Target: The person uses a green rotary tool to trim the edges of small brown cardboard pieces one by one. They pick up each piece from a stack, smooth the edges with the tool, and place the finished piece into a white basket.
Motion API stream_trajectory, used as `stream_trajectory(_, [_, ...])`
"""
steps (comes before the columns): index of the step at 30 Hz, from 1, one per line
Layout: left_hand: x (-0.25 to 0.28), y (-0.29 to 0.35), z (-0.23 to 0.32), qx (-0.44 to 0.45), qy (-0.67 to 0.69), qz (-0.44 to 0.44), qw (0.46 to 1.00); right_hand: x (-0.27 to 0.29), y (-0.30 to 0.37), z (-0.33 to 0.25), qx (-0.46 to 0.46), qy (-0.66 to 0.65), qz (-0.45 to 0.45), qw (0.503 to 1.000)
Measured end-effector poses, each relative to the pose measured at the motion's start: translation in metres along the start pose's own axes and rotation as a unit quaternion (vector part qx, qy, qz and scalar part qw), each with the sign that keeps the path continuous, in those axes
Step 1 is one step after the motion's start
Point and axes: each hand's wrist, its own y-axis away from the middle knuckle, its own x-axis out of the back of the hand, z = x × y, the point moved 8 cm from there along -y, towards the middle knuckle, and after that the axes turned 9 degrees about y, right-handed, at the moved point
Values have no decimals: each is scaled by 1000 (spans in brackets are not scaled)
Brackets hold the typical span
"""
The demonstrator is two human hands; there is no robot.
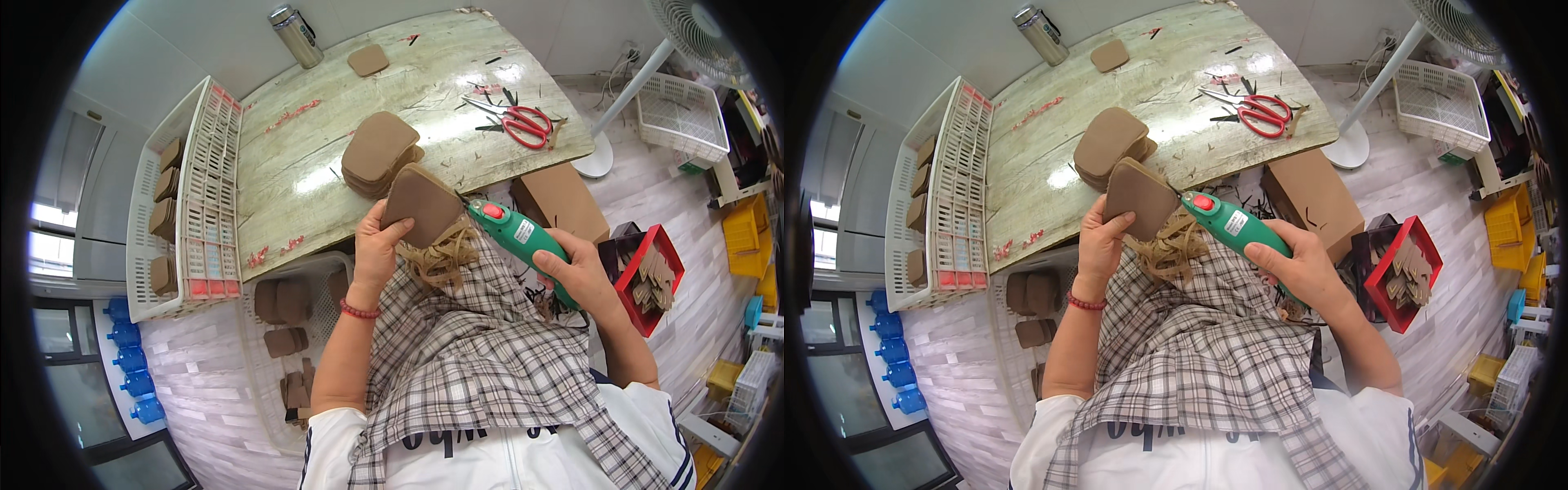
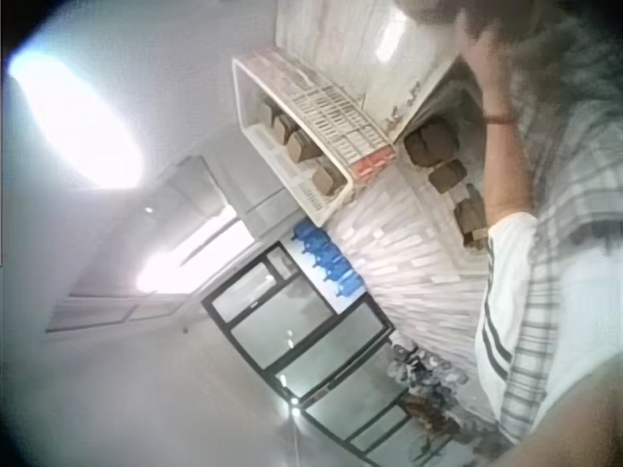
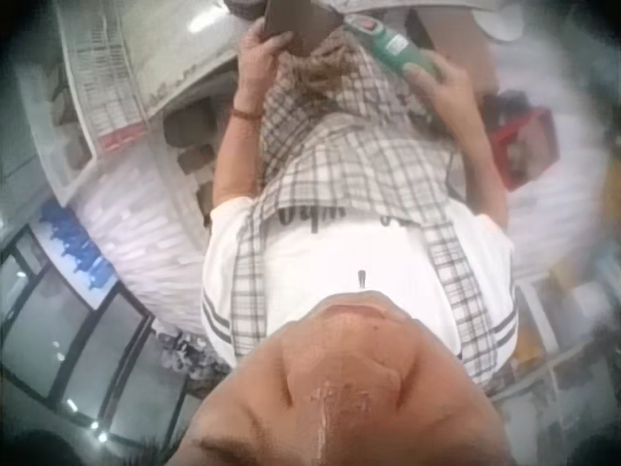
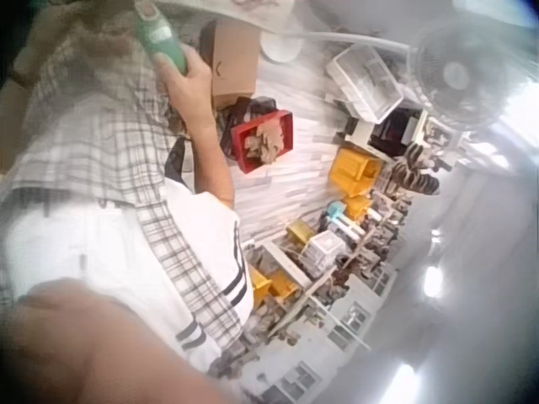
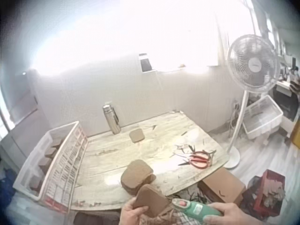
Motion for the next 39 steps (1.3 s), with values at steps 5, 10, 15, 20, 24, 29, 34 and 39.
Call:
stream_trajectory(5, [1, 4, 2, 15, -39, -13, 999, -1, 1, 7, 0, 35, -2, 999])
stream_trajectory(10, [1, 12, -10, 55, -60, -6, 997, -4, 1, 10, 24, 79, 21, 996])
stream_trajectory(15, [-1, 25, -31, 125, -36, 2, 992, -13, -3, 14, 11, 57, 27, 998])
stream_trajectory(20, [-1, 28, -35, 147, -71, -16, 986, -19, -9, 13, 1, 27, 2, 1000])
stream_trajectory(24, [-1, 26, -15, 127, -142, -43, 981, -19, -10, 17, -19, 18, -33, 999])
stream_trajectory(29, [16, 20, 9, 90, -287, -1, 954, -18, -6, 16, -37, 23, -55, 998])
stream_trajectory(34, [22, 25, 22, 42, -158, 52, 985, -20, -6, 15, -35, 26, -85, 995])
stream_trajectory(39, [30, 28, 24, 60, -84, 52, 993, -23, -5, 15, -45, 23, -99, 994])
